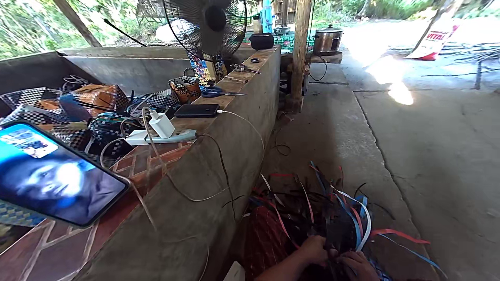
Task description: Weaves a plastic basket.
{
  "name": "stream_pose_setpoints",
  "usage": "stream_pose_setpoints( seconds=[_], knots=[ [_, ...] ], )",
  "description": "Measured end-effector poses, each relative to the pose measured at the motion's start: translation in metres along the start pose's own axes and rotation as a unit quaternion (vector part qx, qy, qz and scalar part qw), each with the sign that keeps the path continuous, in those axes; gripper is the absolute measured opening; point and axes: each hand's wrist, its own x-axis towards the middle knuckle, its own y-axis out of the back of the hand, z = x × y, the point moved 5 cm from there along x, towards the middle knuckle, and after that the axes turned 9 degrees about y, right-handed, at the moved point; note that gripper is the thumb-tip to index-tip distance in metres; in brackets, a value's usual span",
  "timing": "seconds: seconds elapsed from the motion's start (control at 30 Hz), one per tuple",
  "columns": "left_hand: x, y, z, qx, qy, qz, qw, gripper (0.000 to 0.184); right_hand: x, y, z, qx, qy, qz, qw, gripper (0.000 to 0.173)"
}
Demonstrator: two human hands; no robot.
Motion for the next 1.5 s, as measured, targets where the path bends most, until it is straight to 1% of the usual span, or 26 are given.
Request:
stream_pose_setpoints(
  seconds=[0.07, 0.17, 0.27, 0.33, 0.4, 0.43, 0.5, 0.53, 0.57, 0.6, 0.63, 0.67, 0.7, 0.77, 0.8, 0.87, 0.93, 1.0, 1.07, 1.17, 1.23, 1.3, 1.33, 1.4, 1.43, 1.5],
  knots=[
    [-0.004, 0.004, 0.0, 0.008, -0.014, 0.009, 1.0, 0.04, 0.008, 0.0, 0.003, 0.009, -0.026, -0.041, 0.999, 0.019],
    [-0.018, 0.018, 0.005, 0.063, -0.017, -0.002, 0.998, 0.044, 0.022, -0.003, 0.013, -0.006, -0.115, -0.161, 0.98, 0.026],
    [-0.037, 0.033, 0.003, 0.106, -0.024, 0.026, 0.994, 0.037, 0.035, -0.007, 0.02, -0.015, -0.146, -0.238, 0.96, 0.028],
    [-0.053, 0.037, -0.003, 0.121, -0.008, 0.033, 0.992, 0.035, 0.041, -0.012, 0.024, -0.011, -0.162, -0.287, 0.944, 0.031],
    [-0.067, 0.033, -0.012, 0.121, -0.007, 0.0, 0.993, 0.036, 0.044, -0.014, 0.027, 0.011, -0.164, -0.308, 0.937, 0.032],
    [-0.073, 0.029, -0.015, 0.101, -0.006, -0.034, 0.994, 0.036, 0.046, -0.015, 0.03, 0.028, -0.162, -0.304, 0.938, 0.032],
    [-0.082, 0.02, -0.016, 0.027, -0.004, -0.089, 0.996, 0.037, 0.047, -0.019, 0.041, 0.052, -0.144, -0.292, 0.944, 0.032],
    [-0.085, 0.018, -0.011, -0.032, -0.021, -0.084, 0.996, 0.037, 0.048, -0.021, 0.043, 0.058, -0.137, -0.292, 0.945, 0.032],
    [-0.086, 0.018, -0.004, -0.098, -0.06, -0.047, 0.992, 0.035, 0.048, -0.022, 0.045, 0.058, -0.127, -0.293, 0.946, 0.032],
    [-0.085, 0.02, 0.006, -0.144, -0.112, 0.007, 0.983, 0.033, 0.049, -0.024, 0.046, 0.053, -0.123, -0.298, 0.945, 0.033],
    [-0.081, 0.022, 0.014, -0.152, -0.171, 0.066, 0.971, 0.03, 0.049, -0.025, 0.046, 0.043, -0.121, -0.306, 0.943, 0.033],
    [-0.074, 0.023, 0.019, -0.111, -0.226, 0.123, 0.96, 0.027, 0.05, -0.025, 0.043, 0.031, -0.121, -0.319, 0.939, 0.034],
    [-0.065, 0.022, 0.021, -0.035, -0.249, 0.158, 0.955, 0.025, 0.05, -0.024, 0.04, 0.02, -0.123, -0.327, 0.937, 0.034],
    [-0.045, 0.017, 0.019, 0.113, -0.221, 0.162, 0.955, 0.022, 0.05, -0.021, 0.034, 0.004, -0.126, -0.324, 0.938, 0.033],
    [-0.036, 0.013, 0.017, 0.16, -0.189, 0.142, 0.958, 0.023, 0.05, -0.021, 0.031, 0.003, -0.122, -0.319, 0.94, 0.032],
    [-0.023, 0.009, 0.016, 0.201, -0.143, 0.103, 0.964, 0.027, 0.048, -0.02, 0.029, 0.0, -0.123, -0.315, 0.941, 0.033],
    [-0.015, 0.011, 0.016, 0.203, -0.111, 0.078, 0.97, 0.031, 0.044, -0.02, 0.03, 0.002, -0.134, -0.302, 0.944, 0.034],
    [-0.008, 0.016, 0.009, 0.168, -0.073, 0.069, 0.981, 0.037, 0.041, -0.021, 0.031, -0.001, -0.125, -0.291, 0.948, 0.036],
    [-0.002, 0.016, -0.004, 0.122, -0.023, 0.054, 0.991, 0.046, 0.037, -0.023, 0.033, -0.013, -0.118, -0.297, 0.948, 0.04],
    [0.001, 0.013, -0.013, 0.103, 0.033, 0.03, 0.994, 0.054, 0.031, -0.021, 0.032, -0.015, -0.108, -0.27, 0.957, 0.042],
    [-0.001, 0.013, -0.014, 0.106, 0.045, 0.016, 0.993, 0.053, 0.03, -0.017, 0.028, -0.003, -0.12, -0.272, 0.955, 0.044],
    [-0.003, 0.013, -0.012, 0.123, 0.037, -0.005, 0.992, 0.05, 0.029, -0.015, 0.026, -0.004, -0.132, -0.265, 0.955, 0.043],
    [-0.004, 0.012, -0.011, 0.13, 0.037, -0.011, 0.991, 0.048, 0.027, -0.014, 0.027, -0.006, -0.139, -0.248, 0.959, 0.044],
    [-0.005, 0.012, -0.01, 0.137, 0.042, -0.009, 0.99, 0.045, 0.025, -0.007, 0.025, -0.007, -0.124, -0.17, 0.978, 0.048],
    [-0.005, 0.014, -0.011, 0.143, 0.039, -0.001, 0.989, 0.044, 0.024, -0.001, 0.019, 0.0, -0.099, -0.132, 0.986, 0.049],
    [-0.005, 0.015, -0.011, 0.145, 0.02, 0.006, 0.989, 0.042, 0.022, 0.012, -0.001, 0.057, -0.018, -0.089, 0.994, 0.042]
  ],
)
